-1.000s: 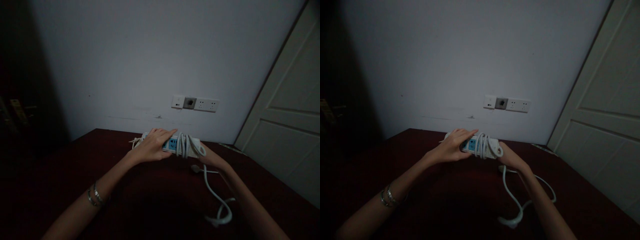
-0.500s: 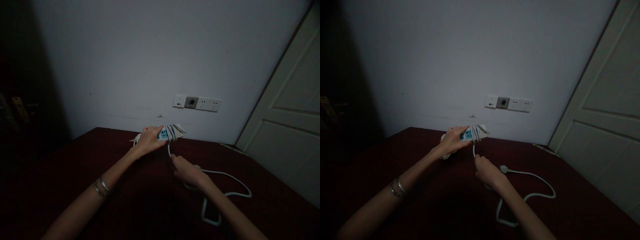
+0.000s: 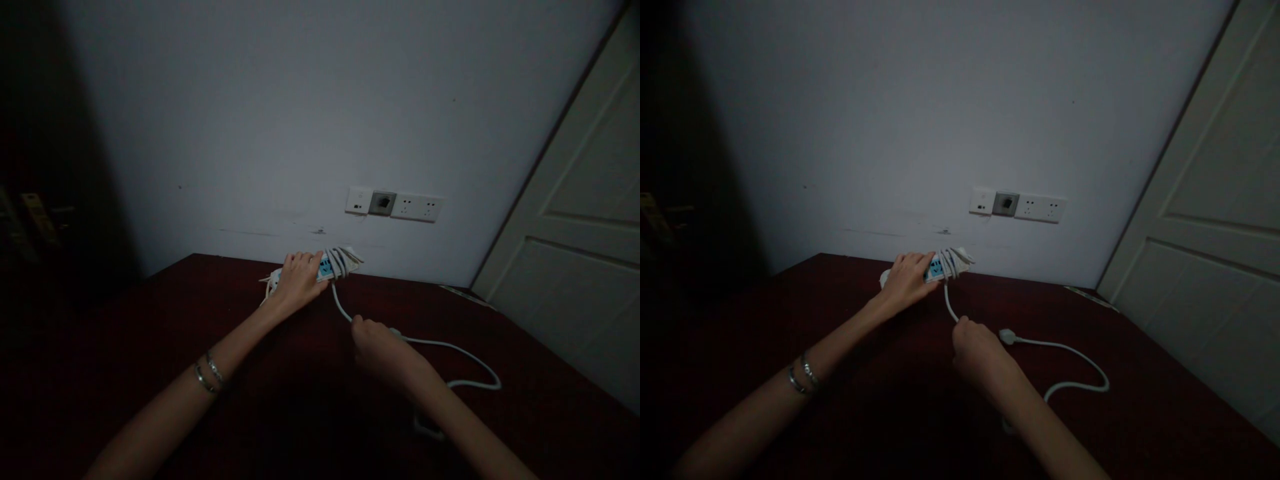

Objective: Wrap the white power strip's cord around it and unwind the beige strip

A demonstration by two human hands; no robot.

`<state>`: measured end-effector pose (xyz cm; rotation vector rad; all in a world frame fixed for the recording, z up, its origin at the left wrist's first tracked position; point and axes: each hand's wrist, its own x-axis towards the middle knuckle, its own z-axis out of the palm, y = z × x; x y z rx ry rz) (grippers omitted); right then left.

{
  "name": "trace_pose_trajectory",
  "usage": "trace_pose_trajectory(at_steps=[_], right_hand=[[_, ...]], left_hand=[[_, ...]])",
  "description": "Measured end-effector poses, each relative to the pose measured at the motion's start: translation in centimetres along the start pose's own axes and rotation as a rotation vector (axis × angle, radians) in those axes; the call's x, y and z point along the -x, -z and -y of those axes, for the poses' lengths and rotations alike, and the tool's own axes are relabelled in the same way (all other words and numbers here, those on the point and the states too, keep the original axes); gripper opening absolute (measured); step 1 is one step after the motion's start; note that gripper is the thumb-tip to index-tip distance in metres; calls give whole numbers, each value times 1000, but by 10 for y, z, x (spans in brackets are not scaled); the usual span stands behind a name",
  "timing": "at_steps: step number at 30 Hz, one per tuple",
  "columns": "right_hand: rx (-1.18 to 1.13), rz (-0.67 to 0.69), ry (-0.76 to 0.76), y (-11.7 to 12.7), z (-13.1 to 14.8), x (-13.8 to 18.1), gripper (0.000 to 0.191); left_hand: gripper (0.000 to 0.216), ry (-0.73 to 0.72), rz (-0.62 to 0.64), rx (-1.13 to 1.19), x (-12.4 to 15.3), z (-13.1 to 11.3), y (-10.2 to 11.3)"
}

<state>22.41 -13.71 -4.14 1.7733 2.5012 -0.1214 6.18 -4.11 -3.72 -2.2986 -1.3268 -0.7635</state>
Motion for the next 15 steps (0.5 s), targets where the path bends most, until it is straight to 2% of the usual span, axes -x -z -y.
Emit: trace_pose_trajectory(at_steps=[3, 6, 12, 15], right_hand=[[79, -30, -90, 4, 1, 3, 33], [135, -41, -75, 5, 8, 6, 29], [143, -73, 211, 2, 23, 12, 29], [116, -122, 243, 6, 19, 14, 25]], left_hand=[[53, 39, -11, -49, -1, 8, -6], [54, 46, -3, -80, -2, 18, -13], [51, 35, 49, -128, -1, 32, -30], [51, -17, 91, -117, 3, 30, -36]])
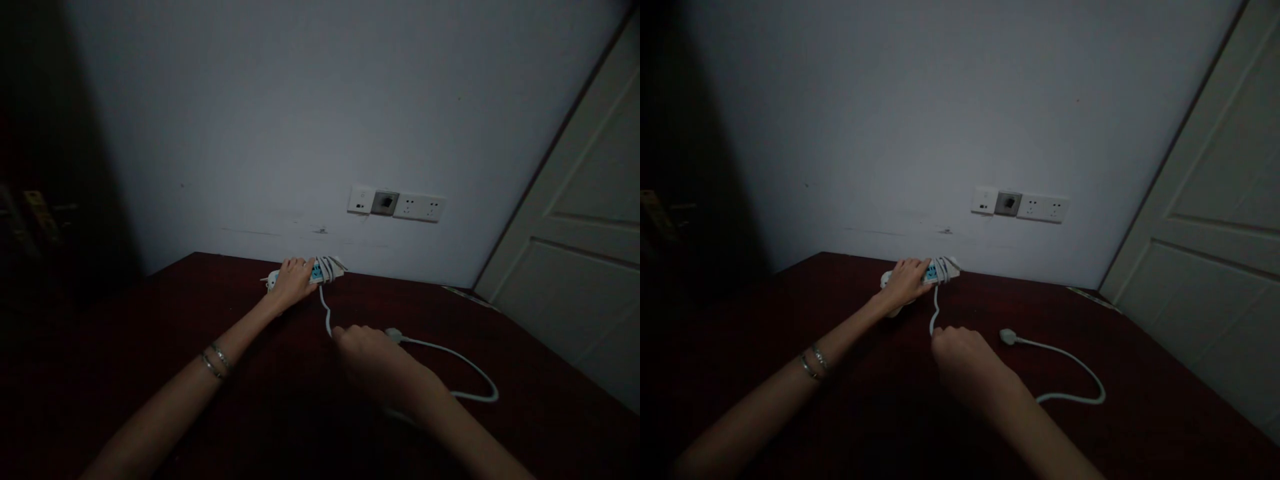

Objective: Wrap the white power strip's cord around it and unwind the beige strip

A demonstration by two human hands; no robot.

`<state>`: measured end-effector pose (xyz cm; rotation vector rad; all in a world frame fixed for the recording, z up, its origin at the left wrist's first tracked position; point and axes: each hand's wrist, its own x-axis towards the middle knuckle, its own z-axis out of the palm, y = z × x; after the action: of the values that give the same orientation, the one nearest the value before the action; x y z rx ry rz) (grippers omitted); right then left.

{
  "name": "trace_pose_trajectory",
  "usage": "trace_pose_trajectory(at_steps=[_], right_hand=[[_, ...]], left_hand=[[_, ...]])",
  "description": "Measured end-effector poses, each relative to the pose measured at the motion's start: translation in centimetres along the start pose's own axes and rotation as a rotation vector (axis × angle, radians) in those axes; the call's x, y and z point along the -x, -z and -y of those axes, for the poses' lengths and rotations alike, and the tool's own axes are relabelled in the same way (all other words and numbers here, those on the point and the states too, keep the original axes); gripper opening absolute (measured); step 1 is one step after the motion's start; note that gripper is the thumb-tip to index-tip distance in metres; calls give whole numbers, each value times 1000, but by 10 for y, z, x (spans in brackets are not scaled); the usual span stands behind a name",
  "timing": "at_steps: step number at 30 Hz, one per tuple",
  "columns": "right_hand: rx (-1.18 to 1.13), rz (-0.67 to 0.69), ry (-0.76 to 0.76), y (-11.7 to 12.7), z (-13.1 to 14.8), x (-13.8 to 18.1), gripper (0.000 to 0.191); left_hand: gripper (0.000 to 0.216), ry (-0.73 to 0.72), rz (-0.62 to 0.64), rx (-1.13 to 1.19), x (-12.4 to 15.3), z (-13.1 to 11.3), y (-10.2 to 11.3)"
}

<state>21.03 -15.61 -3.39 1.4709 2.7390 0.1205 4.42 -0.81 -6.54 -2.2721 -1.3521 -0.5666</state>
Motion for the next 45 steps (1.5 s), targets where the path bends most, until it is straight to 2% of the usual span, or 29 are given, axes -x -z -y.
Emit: trace_pose_trajectory(at_steps=[5, 10, 17, 21, 26, 30, 33, 36, 41, 43, 45], right_hand=[[-166, -141, -38, 19, -36, 9, 24], [-335, -251, 37, 38, -80, 18, 33], [-333, -342, 53, 39, -93, 19, 37], [-344, -377, -6, 33, -118, 18, 36], [-442, -395, -44, 19, -151, 16, 39], [-498, -432, -31, 9, -158, 10, 38], [-533, -418, -9, 4, -155, 5, 36], [-599, -377, 6, 1, -151, 2, 34], [-711, -279, 44, 0, -137, -3, 24], [-697, -260, 79, -2, -128, -7, 22], [-614, -261, 77, -7, -118, -12, 29]], left_hand=[[54, -203, 6, -18, 5, -14, -3], [56, -384, 49, -19, 10, -35, 6], [48, -605, 55, -43, 21, -72, 27], [51, -699, 34, 33, 24, -79, 39], [54, -734, -19, 101, 23, -76, 57], [53, -736, -50, 194, 22, -73, 64], [51, -730, -84, 281, 23, -72, 68], [57, -697, -110, 354, 22, -68, 74], [63, -591, -141, 353, 17, -54, 77], [63, -527, -161, 349, 15, -48, 74], [64, -451, -180, 348, 12, -43, 69]])
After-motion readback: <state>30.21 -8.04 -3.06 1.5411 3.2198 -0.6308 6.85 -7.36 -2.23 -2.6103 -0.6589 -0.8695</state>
